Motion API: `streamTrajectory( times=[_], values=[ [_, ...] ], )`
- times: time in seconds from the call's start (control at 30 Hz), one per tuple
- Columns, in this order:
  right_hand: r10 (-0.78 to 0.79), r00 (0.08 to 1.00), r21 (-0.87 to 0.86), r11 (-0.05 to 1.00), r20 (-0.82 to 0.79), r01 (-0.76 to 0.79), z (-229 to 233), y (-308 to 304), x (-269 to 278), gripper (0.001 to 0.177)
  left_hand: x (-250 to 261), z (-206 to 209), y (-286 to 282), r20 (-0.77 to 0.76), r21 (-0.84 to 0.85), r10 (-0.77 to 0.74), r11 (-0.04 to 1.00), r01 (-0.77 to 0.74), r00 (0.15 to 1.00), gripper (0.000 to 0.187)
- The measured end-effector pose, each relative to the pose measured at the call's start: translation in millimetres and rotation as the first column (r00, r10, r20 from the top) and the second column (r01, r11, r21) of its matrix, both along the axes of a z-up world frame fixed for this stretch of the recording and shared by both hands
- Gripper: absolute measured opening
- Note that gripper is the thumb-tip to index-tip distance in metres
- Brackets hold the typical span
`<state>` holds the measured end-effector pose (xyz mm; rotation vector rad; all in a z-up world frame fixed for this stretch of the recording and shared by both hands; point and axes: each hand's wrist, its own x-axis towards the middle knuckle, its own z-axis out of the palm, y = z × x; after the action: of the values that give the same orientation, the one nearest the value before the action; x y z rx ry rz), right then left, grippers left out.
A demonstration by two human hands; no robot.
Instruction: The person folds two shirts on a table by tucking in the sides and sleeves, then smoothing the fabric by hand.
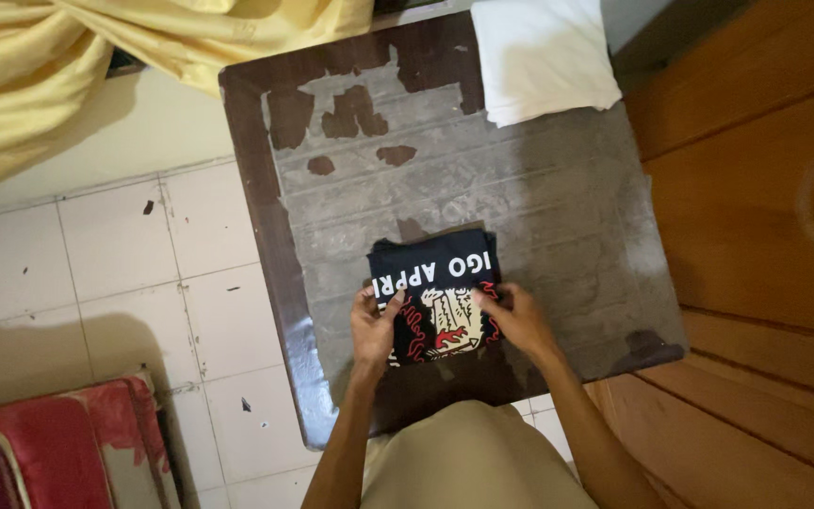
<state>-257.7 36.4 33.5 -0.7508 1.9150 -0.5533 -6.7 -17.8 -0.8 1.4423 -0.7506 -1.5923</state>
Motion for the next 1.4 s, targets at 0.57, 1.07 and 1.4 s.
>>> streamTrajectory(
  times=[0.57, 1.07, 1.4],
  values=[
    [0.053, 0.989, -0.087, 0.994, -0.138, -0.065, 12.5, 69.8, 12.1, 0.037, -16.4, -5.7, -57.8, -0.024, -0.021, -0.131, 0.991, 0.131, 0.991, 0.036],
    [-0.065, 0.977, -0.098, 0.994, -0.204, 0.046, 14.5, 69.7, 17.9, 0.042, -21.6, -74.0, -57.3, 0.035, -0.127, 0.0, 0.992, 0.004, 0.999, 0.024],
    [0.075, 0.967, -0.014, 0.997, -0.245, -0.081, 24.8, 44.6, 10.5, 0.052, -31.6, 25.2, -52.0, 0.516, -0.462, 0.208, 0.884, 0.066, 0.831, 0.036]
  ],
)
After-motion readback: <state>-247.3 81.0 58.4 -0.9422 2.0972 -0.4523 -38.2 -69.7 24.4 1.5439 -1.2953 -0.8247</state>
